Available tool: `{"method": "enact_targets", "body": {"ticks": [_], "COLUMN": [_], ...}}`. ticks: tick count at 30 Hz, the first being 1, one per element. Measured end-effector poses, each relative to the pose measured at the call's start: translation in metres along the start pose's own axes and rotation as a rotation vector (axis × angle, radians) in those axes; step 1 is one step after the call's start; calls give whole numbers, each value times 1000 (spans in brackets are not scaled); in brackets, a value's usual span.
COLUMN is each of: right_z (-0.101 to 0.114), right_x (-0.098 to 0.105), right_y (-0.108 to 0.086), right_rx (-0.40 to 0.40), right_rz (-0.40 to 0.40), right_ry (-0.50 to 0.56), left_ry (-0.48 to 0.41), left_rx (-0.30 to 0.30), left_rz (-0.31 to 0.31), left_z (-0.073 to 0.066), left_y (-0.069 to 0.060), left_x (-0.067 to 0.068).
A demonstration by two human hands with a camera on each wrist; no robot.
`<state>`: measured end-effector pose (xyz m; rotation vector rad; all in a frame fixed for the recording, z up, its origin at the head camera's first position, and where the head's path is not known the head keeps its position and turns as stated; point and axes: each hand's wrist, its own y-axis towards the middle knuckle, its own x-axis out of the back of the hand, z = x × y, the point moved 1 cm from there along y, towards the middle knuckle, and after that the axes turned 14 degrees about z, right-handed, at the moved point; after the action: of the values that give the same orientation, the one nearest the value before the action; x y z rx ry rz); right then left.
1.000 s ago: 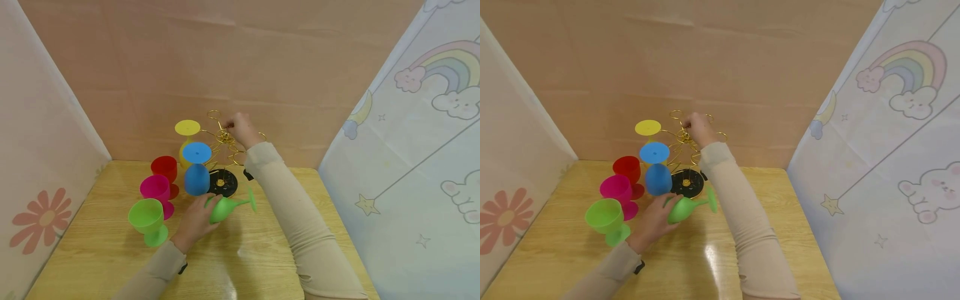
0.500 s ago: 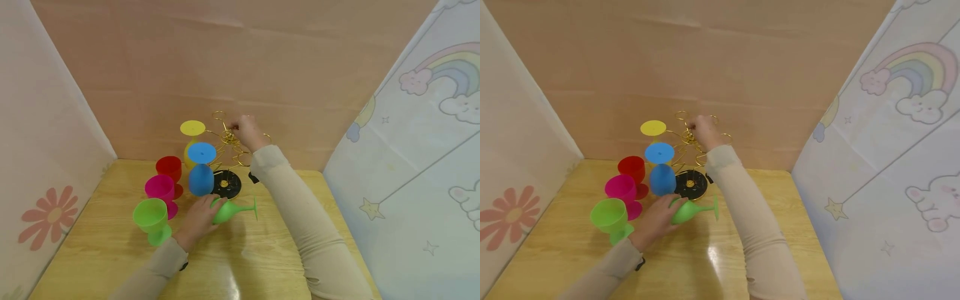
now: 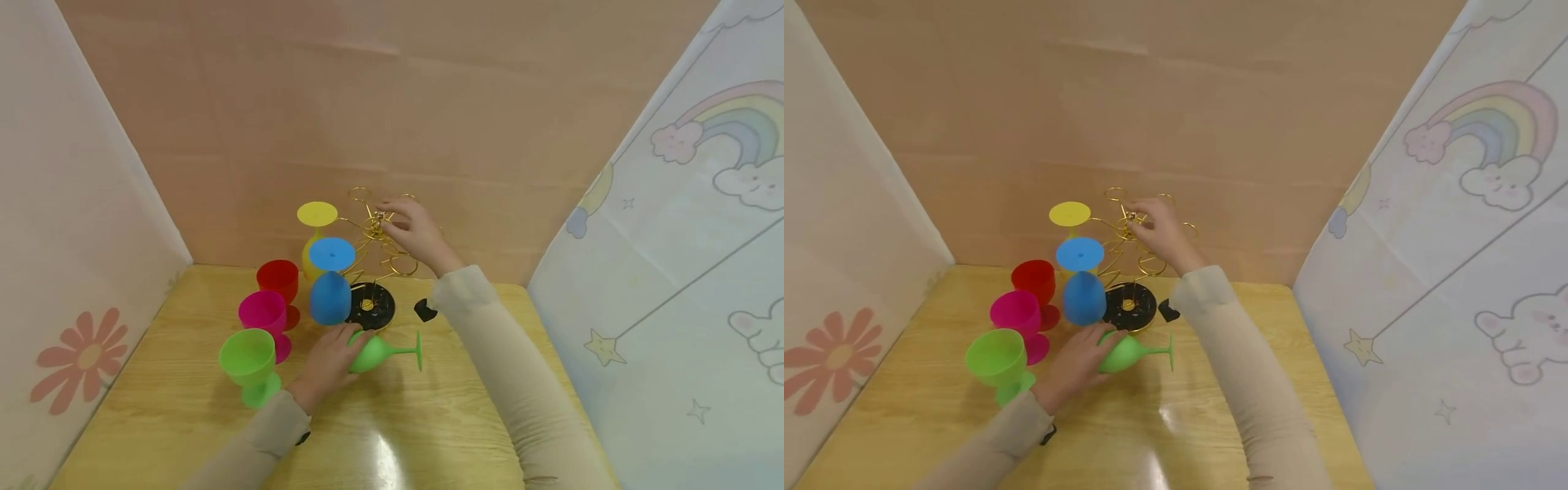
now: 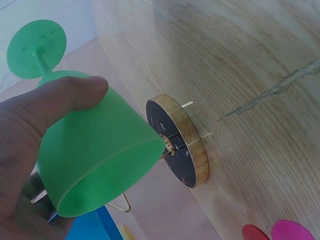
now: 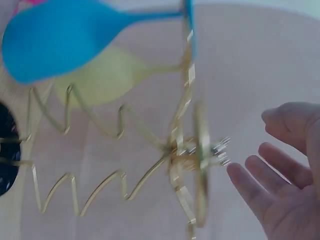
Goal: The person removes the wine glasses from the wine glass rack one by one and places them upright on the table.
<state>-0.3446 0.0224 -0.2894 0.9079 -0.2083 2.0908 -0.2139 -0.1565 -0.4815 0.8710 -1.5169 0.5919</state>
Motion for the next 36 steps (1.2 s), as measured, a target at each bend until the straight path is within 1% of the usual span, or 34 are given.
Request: {"method": "enact_targets", "body": {"ticks": [2,5,7,9,11,13,17,20,22,26,28,31,36], "right_z": [5,9,9,6,1,-6,-20,-30,-36,-46,-49,-53,-56], "right_x": [-3,-12,-21,-32,-46,-60,-88,-105,-115,-130,-136,-144,-156], "right_y": [-20,-54,-77,-96,-111,-122,-134,-136,-135,-133,-133,-132,-131], "right_rx": [122,364,500,584,599,559,398,263,180,41,-10,-72,-148], "right_rz": [-84,-234,-298,-315,-286,-243,-183,-124,-67,48,87,140,205], "right_ry": [-26,-153,-218,-270,-299,-343,-490,-605,-665,-722,-733,-780,-822], "left_ry": [18,47,56,53,46,40,27,15,11,12,4,-14,-23], "left_rx": [-7,-11,-9,-5,-1,1,-1,1,3,3,5,11,9], "left_rz": [-4,3,12,18,22,21,25,29,32,36,41,50,52], "left_z": [0,0,0,0,0,0,0,-1,-2,-3,-3,-4,-4], "left_y": [1,3,3,3,3,2,1,1,1,1,2,2,2], "left_x": [1,1,2,3,5,8,10,12,14,16,16,16,16]}}
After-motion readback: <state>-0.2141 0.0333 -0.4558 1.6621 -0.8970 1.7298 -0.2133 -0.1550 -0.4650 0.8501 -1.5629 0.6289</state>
